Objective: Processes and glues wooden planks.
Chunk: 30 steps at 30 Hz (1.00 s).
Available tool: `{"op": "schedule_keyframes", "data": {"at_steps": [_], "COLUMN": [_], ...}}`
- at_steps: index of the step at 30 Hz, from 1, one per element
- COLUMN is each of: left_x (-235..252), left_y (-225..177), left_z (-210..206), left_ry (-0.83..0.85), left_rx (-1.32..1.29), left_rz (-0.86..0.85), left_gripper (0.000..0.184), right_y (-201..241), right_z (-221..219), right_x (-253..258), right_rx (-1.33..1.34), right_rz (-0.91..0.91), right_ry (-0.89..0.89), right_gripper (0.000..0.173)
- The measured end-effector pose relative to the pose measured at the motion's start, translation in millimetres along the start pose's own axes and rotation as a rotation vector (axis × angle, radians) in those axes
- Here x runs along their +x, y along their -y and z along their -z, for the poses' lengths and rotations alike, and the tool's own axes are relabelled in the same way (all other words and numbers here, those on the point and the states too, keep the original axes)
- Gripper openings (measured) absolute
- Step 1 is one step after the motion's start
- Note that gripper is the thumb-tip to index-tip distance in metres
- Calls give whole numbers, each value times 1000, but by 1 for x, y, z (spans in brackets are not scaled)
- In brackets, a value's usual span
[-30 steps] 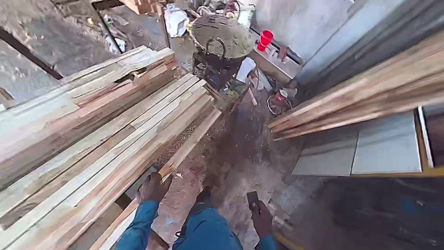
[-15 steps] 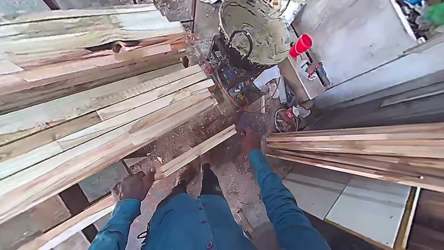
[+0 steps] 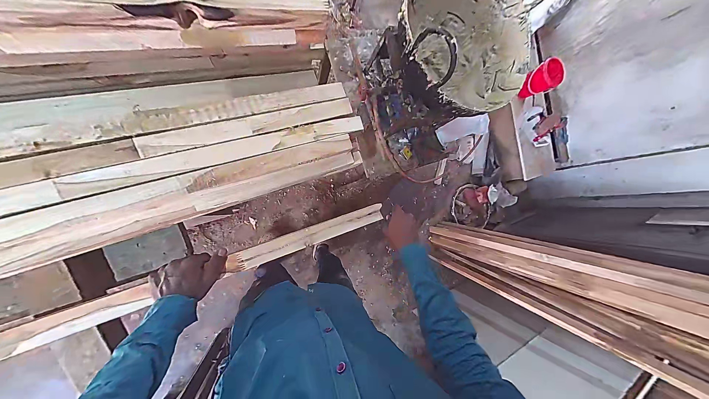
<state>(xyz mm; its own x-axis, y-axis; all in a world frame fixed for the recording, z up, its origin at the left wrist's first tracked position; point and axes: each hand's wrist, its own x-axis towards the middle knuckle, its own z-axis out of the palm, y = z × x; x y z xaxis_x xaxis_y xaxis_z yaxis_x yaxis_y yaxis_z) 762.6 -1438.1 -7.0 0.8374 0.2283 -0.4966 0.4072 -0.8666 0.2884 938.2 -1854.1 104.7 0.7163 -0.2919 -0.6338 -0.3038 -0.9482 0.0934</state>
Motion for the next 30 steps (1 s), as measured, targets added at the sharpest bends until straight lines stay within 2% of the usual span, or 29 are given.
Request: {"op": "schedule_keyframes", "data": {"at_steps": [2, 4, 5, 8, 9, 10, 12, 14, 15, 17, 19, 20, 21, 23, 24, 25, 27, 29, 30], "left_x": [2, 2, -1, 3, -2, -5, -3, -3, -5, -2, -5, -7, -4, -4, -5, -3, -4, -6, -8], "left_y": [-1, 3, 7, 11, 10, 8, 7, 8, 10, 14, 14, 12, 12, 12, 11, 11, 11, 9, 5], "left_z": [3, 2, 2, 5, 5, 4, 5, 7, 10, 13, 12, 8, 8, 12, 15, 19, 18, 14, 14], "left_ry": [27, 55, 76, 98, 115, 118, 88, 88, 97, 56, 40, 35, 34, 56, 65, 59, 48, 46, 87], "left_rx": [24, 47, 43, -3, -19, -31, -30, -18, -25, -31, -36, -55, -51, -42, -32, -19, -9, -2, -7], "left_rz": [1, -12, -25, -62, -67, -61, -30, -9, -12, -57, -95, -90, -80, -60, -50, -49, -58, -45, -22], "left_gripper": [92, 94, 93, 91, 90, 89, 87, 88, 87, 86, 85, 84, 84, 83, 82, 81, 80, 79, 78], "right_y": [39, 79, 83, 39, 22, 24, 81, 134, 138, 107, 76, 85, 113, 165, 175, 171, 133, 118, 130], "right_z": [-31, -63, -69, -42, -43, -43, -57, -83, -87, -71, -60, -60, -66, -101, -109, -107, -85, -75, -83], "right_x": [-36, -75, -83, -42, -32, -33, -67, -107, -115, -96, -75, -78, -90, -129, -140, -138, -112, -97, -108], "right_rx": [19, -38, -57, 23, 42, 41, -31, -153, -157, -53, 40, 32, 9, -126, -145, -118, -9, 5, -4], "right_rz": [7, 127, 166, 191, 149, 87, -31, -12, 14, 66, 15, -33, -59, 13, 72, 132, 158, 67, 27], "right_ry": [-27, 32, 73, 8, -29, -53, -44, 10, 20, -9, -66, -76, -78, -55, -4, 22, 8, -46, -79], "right_gripper": [48, 44, 42, 35, 35, 35, 42, 49, 47, 34, 36, 37, 39, 48, 47, 41, 31, 35, 37]}}
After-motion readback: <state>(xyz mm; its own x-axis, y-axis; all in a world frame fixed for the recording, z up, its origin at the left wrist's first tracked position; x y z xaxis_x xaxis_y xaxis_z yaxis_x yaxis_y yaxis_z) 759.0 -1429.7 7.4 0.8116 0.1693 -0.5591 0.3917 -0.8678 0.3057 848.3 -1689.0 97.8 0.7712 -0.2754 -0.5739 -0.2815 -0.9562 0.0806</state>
